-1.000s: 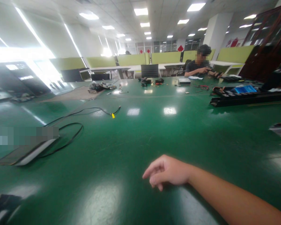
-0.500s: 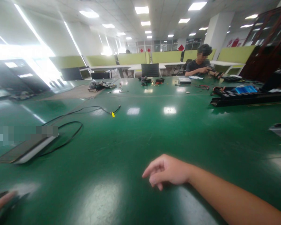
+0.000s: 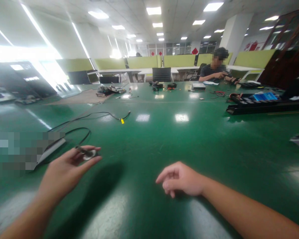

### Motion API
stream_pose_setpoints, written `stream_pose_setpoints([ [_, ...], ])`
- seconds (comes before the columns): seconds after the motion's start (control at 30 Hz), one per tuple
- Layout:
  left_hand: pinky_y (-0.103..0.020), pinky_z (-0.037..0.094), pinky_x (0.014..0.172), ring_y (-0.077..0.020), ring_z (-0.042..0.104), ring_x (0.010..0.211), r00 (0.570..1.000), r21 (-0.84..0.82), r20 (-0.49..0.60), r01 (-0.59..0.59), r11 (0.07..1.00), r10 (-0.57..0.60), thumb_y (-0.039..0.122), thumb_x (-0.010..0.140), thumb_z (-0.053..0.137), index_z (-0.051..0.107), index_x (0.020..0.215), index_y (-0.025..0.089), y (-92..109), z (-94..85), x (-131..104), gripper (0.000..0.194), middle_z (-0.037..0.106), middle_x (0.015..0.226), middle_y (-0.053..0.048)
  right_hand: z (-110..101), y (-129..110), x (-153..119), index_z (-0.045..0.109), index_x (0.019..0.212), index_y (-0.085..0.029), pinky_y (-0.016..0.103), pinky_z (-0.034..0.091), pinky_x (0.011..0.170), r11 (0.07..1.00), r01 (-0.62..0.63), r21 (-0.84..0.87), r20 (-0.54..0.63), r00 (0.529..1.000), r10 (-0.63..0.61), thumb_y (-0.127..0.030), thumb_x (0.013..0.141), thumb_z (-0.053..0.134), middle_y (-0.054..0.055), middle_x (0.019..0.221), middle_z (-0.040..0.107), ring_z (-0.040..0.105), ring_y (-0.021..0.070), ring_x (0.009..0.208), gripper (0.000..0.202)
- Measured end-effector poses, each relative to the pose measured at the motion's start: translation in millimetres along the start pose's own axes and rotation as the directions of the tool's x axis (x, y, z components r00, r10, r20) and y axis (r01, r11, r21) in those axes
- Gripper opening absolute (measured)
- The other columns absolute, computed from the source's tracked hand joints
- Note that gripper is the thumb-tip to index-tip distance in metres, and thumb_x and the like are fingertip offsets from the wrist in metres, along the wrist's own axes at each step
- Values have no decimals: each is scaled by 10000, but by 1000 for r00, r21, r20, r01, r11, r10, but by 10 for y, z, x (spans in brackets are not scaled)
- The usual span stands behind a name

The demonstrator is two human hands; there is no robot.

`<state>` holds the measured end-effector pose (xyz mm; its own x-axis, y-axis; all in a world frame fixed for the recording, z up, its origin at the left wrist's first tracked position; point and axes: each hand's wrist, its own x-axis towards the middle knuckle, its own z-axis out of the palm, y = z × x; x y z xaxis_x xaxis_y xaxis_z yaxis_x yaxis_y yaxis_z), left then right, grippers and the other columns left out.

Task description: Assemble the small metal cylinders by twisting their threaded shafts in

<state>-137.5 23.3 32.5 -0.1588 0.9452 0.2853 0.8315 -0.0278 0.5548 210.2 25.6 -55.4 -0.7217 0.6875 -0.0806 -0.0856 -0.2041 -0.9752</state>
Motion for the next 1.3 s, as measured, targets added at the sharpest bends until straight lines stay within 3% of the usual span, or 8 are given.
stream_pose_setpoints([
  [0.07, -409, 530, 952, -249, 689, 958, 986, -202, 140, -58, 978, 88, 552, 733, 736, 677, 1061, 205, 304, 299, 21, 481, 735, 1064, -58, -38, 10, 16, 696, 957, -118, 218, 439, 491, 993, 122, 1, -171, 978, -119, -328, 767, 742, 1, 651, 638, 563, 102, 499, 287],
  [0.2, -358, 517, 959, -219, 676, 986, 854, -417, 391, -169, 893, 344, 397, 782, 751, 699, 1072, 214, 851, 856, -64, 347, 729, 1076, -49, -132, 46, 67, 647, 1015, -147, 229, 438, 543, 961, 210, -178, -500, 822, -272, -226, 804, 645, -23, 692, 593, 548, 102, 551, 226],
  [0.27, -335, 511, 943, -208, 666, 995, 798, -448, 440, -201, 871, 411, 363, 810, 734, 696, 1107, 232, 945, 1037, -125, 328, 724, 1084, -37, -137, 76, 81, 623, 1046, -169, 237, 446, 579, 943, 142, -301, -563, 772, -296, -171, 835, 561, -12, 755, 604, 564, 110, 606, 220],
  [0.33, -320, 510, 908, -200, 656, 982, 760, -448, 453, -258, 856, 466, 369, 857, 682, 671, 1168, 247, 910, 1144, -172, 334, 713, 1092, -39, -106, 104, 80, 586, 1108, -195, 245, 459, 623, 898, 97, -428, -535, 774, -338, -87, 792, 536, 3, 861, 626, 586, 120, 677, 337],
  [0.43, -322, 505, 881, -195, 641, 959, 725, -403, 438, -370, 837, 531, 369, 916, 593, 620, 1238, 255, 743, 1212, -213, 343, 694, 1084, -52, -33, 123, 62, 520, 1186, -230, 250, 467, 672, 806, 50, -590, -458, 801, -386, -12, 715, 548, 5, 964, 634, 601, 119, 719, 520],
  [0.57, -315, 500, 878, -190, 644, 963, 757, -378, 407, -370, 848, 512, 311, 834, 696, 576, 1225, 247, 617, 1244, -230, 414, 685, 1091, -39, 10, 103, 44, 468, 1208, -243, 266, 480, 722, 757, -2, -654, -439, 816, -377, -11, 719, 565, 13, 1013, 640, 615, 120, 744, 550],
  [0.77, -251, 480, 769, -145, 640, 840, 779, -407, 411, -308, 860, 474, 251, 792, 733, 627, 1003, 225, 659, 1250, -211, 238, 685, 942, 16, -6, 76, 17, 478, 1199, -235, 291, 485, 761, 714, -46, -699, -401, 852, -337, -30, 729, 588, 21, 1004, 652, 629, 140, 777, 524],
  [1.3, -242, 458, 713, -143, 639, 780, 736, -460, 419, -333, 823, 532, 235, 770, 755, 668, 975, 201, 633, 1251, -259, 225, 702, 882, -1, 19, 70, -26, 533, 1147, -217, 308, 460, 778, 650, -10, -760, -296, 895, -333, -26, 749, 553, 27, 977, 650, 603, 170, 839, 442],
])
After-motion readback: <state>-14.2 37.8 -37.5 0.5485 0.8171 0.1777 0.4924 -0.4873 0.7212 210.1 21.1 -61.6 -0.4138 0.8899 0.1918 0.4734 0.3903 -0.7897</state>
